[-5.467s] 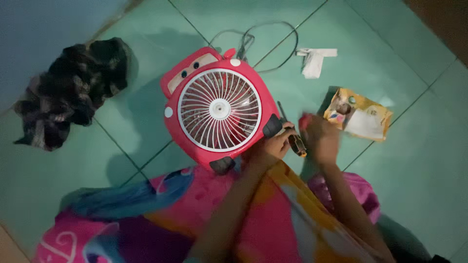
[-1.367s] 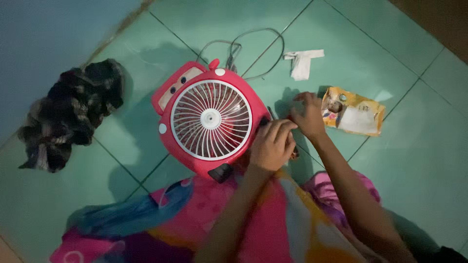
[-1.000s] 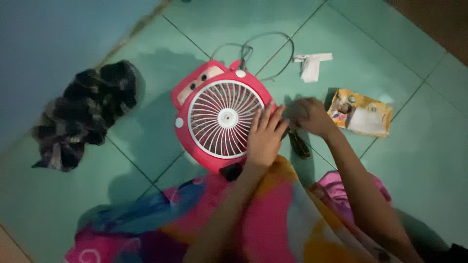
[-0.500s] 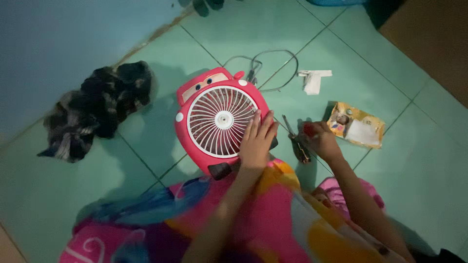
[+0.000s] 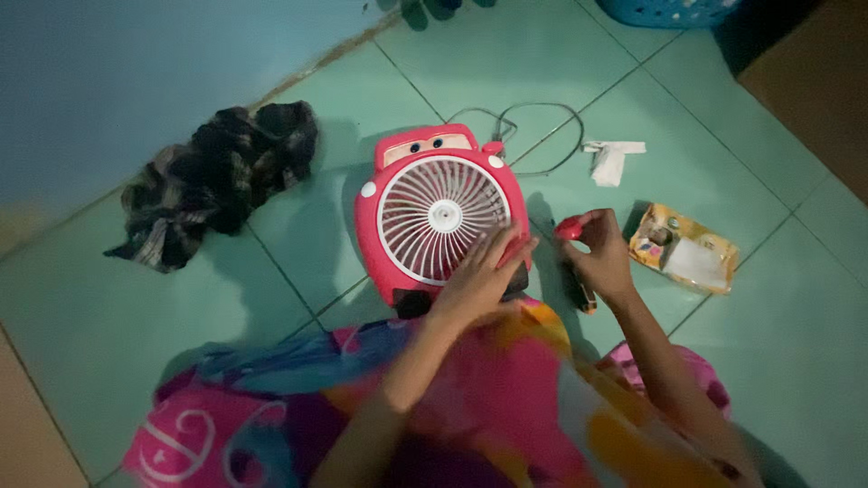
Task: The person uses a screwdriver to remove the central cap of a pink car-shaped fan, then replaces it with a red cap and secures it by hand. The fan remains on the floor throughout the task.
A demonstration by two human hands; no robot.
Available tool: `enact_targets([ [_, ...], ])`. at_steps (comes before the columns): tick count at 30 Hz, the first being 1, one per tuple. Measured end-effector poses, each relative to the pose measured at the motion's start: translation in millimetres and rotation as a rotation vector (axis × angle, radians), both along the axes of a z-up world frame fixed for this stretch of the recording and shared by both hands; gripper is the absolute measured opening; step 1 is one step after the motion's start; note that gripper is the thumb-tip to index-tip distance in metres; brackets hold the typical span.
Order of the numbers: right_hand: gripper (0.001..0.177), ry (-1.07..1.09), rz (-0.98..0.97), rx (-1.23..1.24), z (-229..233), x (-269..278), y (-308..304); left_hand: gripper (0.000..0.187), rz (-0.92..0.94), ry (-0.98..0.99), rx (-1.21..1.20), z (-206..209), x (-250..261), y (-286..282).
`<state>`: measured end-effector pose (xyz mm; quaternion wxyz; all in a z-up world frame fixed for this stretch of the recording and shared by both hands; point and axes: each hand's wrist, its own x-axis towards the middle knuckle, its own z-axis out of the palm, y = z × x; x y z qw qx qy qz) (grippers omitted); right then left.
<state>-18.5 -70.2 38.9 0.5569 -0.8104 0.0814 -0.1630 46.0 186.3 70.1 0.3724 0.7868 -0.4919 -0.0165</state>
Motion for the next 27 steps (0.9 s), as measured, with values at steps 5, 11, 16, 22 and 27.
enact_targets([
  [5,0.044,-0.172,0.138,0.093,35,21,44,0.084,0.369,-0.056,-0.065,25,24,44],
  [11,0.048,0.069,0.15,0.221,78,34,73,0.077,0.94,-0.147,-0.172,30,44,93],
  [16,0.043,-0.014,0.27,-0.031,100,59,91,0.082,0.778,-0.145,-0.028,1,47,90],
  [22,0.052,-0.052,0.553,-0.424,123,90,116,0.093,0.708,-0.105,0.012,-8,37,87],
  [27,0.053,0.118,0.657,-0.597,133,112,126,0.095,0.69,-0.106,0.02,-8,41,88],
])
